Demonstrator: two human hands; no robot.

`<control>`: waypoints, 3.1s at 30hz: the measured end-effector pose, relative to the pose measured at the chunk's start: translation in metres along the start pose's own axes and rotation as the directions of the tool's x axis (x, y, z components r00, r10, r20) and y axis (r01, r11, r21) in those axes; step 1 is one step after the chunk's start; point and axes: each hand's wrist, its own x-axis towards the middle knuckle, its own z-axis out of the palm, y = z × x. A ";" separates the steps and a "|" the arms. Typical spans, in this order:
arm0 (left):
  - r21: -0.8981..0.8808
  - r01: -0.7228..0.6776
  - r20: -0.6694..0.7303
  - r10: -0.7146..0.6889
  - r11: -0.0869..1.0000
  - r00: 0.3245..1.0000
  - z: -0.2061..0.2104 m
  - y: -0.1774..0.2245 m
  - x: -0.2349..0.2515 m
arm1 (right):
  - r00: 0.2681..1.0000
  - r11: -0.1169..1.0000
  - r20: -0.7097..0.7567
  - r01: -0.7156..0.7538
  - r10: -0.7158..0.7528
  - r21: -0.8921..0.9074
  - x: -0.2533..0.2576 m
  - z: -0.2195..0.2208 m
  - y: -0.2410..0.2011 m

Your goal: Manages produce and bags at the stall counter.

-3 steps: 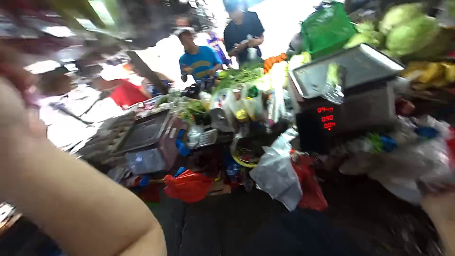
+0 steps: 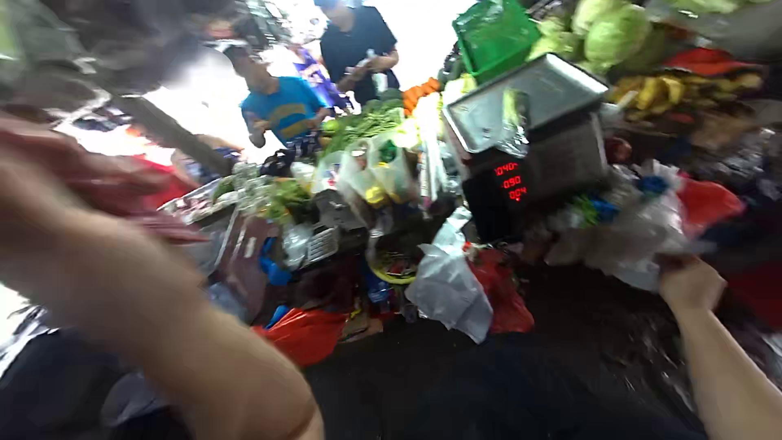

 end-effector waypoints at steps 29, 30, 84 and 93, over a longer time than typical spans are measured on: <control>-0.357 0.162 0.911 0.305 0.920 0.276 0.345 0.024 -0.245 | 0.989 0.586 0.064 -0.130 0.132 0.800 -0.034 -0.048 -0.064; -0.308 0.290 0.943 0.250 0.906 0.218 0.354 0.029 -0.260 | 0.989 0.578 0.067 -0.131 0.131 0.806 -0.035 -0.049 -0.069; -0.316 0.948 0.703 -0.679 -0.035 0.209 0.094 -0.067 -0.273 | 0.145 0.491 0.481 0.446 -0.865 0.748 -0.158 0.080 -0.247; -0.279 0.951 0.696 -0.711 -0.132 0.105 0.093 -0.081 -0.286 | -0.095 0.274 0.473 0.710 -0.876 0.649 -0.147 0.070 -0.241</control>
